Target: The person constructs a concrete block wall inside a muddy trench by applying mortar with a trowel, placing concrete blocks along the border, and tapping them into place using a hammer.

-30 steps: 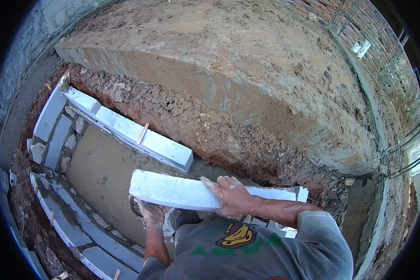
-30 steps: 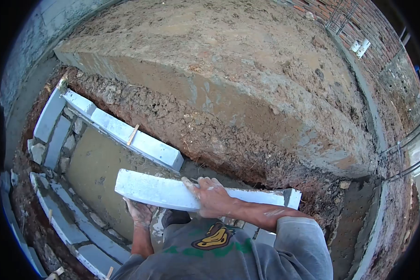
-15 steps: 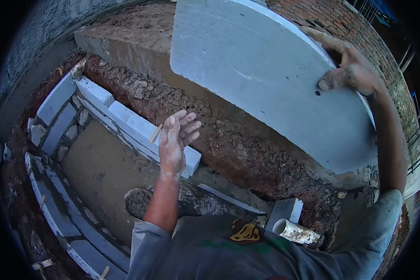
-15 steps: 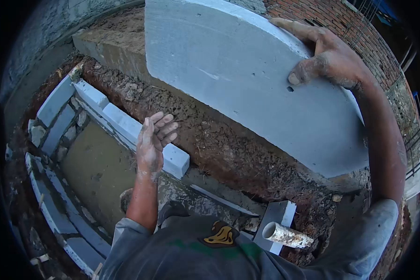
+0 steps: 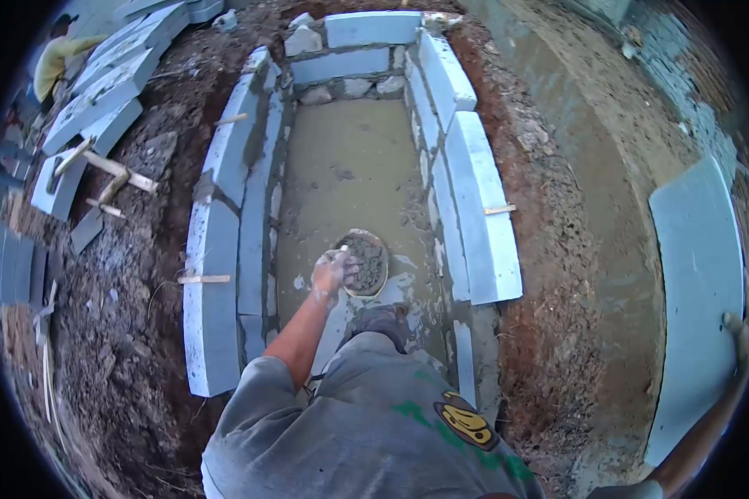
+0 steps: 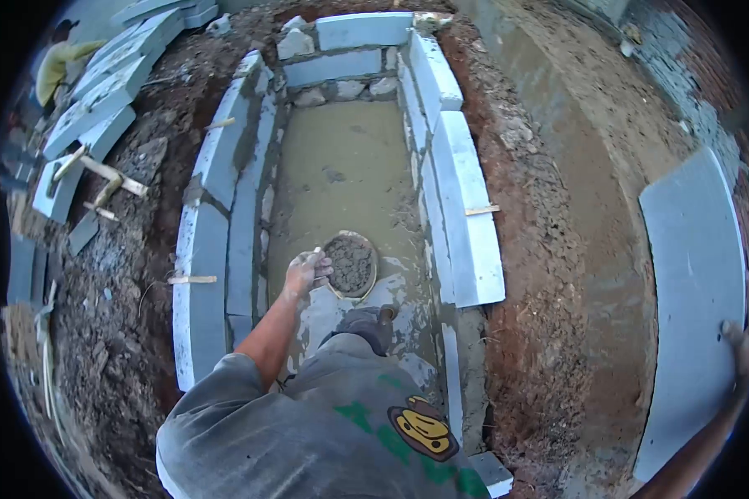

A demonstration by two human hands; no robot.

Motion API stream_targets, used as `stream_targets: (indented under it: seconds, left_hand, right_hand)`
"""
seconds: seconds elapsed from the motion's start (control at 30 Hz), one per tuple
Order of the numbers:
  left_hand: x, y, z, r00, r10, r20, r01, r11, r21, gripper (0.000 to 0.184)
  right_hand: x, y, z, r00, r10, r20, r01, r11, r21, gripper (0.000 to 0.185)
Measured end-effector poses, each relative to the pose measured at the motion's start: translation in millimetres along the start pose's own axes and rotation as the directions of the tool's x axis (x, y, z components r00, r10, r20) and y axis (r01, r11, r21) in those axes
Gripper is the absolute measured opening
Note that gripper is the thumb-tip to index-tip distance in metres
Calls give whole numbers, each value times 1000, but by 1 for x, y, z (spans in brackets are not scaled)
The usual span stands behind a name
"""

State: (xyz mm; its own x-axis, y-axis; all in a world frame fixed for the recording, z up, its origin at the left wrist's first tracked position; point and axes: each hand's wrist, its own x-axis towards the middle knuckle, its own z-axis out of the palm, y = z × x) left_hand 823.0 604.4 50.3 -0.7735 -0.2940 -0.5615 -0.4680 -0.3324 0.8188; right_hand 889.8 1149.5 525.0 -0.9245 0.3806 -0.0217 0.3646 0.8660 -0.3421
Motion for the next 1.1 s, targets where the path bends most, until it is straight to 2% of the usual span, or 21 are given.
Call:
stream_targets:
  seconds: [0.03, 0.07, 0.1, 0.13, 0.17, 0.23, 0.3, 0.33, 0.4, 0.43, 0.5, 0.53, 0.57, 0.63, 0.73, 0.77, 0.9, 0.97, 1.03, 1.07, 1.1]
  left_hand:
    - [-11, 7, 5, 1000, 6, -10, -6, 1000, 0, 26]
    - [-3, -14, 3, 992, 109, 65, -104, 992, -65, 27]
    - [-17, 0, 9, 994, 54, 92, -59, 997, 49, 25]
    - [-6, -22, 6, 968, 175, 181, -187, 981, 48, 25]
    - [-4, -30, 4, 961, 219, 168, -265, 903, 339, 32]
    - [-37, -17, -7, 936, 323, 138, -350, 816, 460, 37]
    - [-46, -25, -25, 919, 382, 99, -371, 749, 549, 43]
    - [-50, -21, -36, 935, 353, 43, -319, 777, 543, 43]
    - [-60, -13, -60, 956, 289, -53, -221, 826, 518, 41]
    - [-37, -30, -80, 922, 377, -89, -301, 842, 447, 42]
    - [-35, -1, -101, 945, 228, -233, -215, 973, 79, 42]
    - [-27, 14, -114, 904, 266, -336, -242, 964, 110, 41]
    - [-21, 30, -127, 887, 268, -375, -271, 961, 46, 41]
    - [-9, 64, -152, 871, 274, -408, -307, 951, -18, 45]
    - [4, 112, -182, 783, 434, -446, -482, 876, 6, 44]
    - [7, 132, -190, 765, 427, -482, -505, 862, -38, 45]
    - [16, 228, -242, 647, 453, -613, -689, 692, -217, 52]
    - [21, 271, -280, 608, 471, -639, -756, 588, -286, 61]
    - [31, 317, -319, 560, 402, -724, -779, 554, -295, 83]
    - [36, 343, -339, 554, 368, -747, -787, 524, -325, 85]
    - [30, 364, -348, 524, 402, -751, -797, 541, -268, 104]
  right_hand:
    - [10, 16, -7, 995, -86, -48, 78, 984, -158, 82]
    - [4, 4, 0, 973, -221, -67, 196, 944, -267, 78]
    - [10, 13, -1, 955, -284, -87, 238, 906, -351, 75]
    - [15, 27, -4, 937, -325, -125, 243, 868, -434, 72]
    - [17, 39, -5, 895, -390, -219, 211, 800, -561, 71]
    - [28, 57, -1, 756, -534, -378, 81, 650, -756, 71]
    - [42, 86, 9, 500, -734, -459, 74, 564, -822, 69]
    - [41, 84, 14, 353, -805, -476, 44, 523, -851, 69]
    - [23, 63, 38, 398, -710, -582, 122, 669, -733, 68]
    - [14, 52, 56, 421, -653, -630, 156, 736, -658, 67]
    - [10, 58, 86, 264, -700, -664, 99, 704, -703, 55]
    - [8, 60, 98, 180, -720, -670, 65, 688, -722, 50]
    - [0, 62, 106, 182, -805, -564, -142, 546, -825, 49]
    - [-17, 52, 112, 183, -776, -603, -148, 585, -798, 49]
    - [-21, 66, 127, 242, -687, -686, -210, 653, -728, 47]
    - [-20, 72, 133, 258, -649, -716, -239, 675, -698, 46]
    - [-23, 67, 161, 390, -626, -675, -250, 634, -732, 48]
    - [-7, 77, 178, 496, -615, -613, -283, 552, -784, 50]
    - [-5, 43, 206, 529, -570, -628, -182, 647, -740, 52]
    - [-9, 21, 221, 548, -547, -633, -134, 690, -712, 53]
    - [-14, -2, 236, 566, -524, -636, -90, 728, -680, 53]
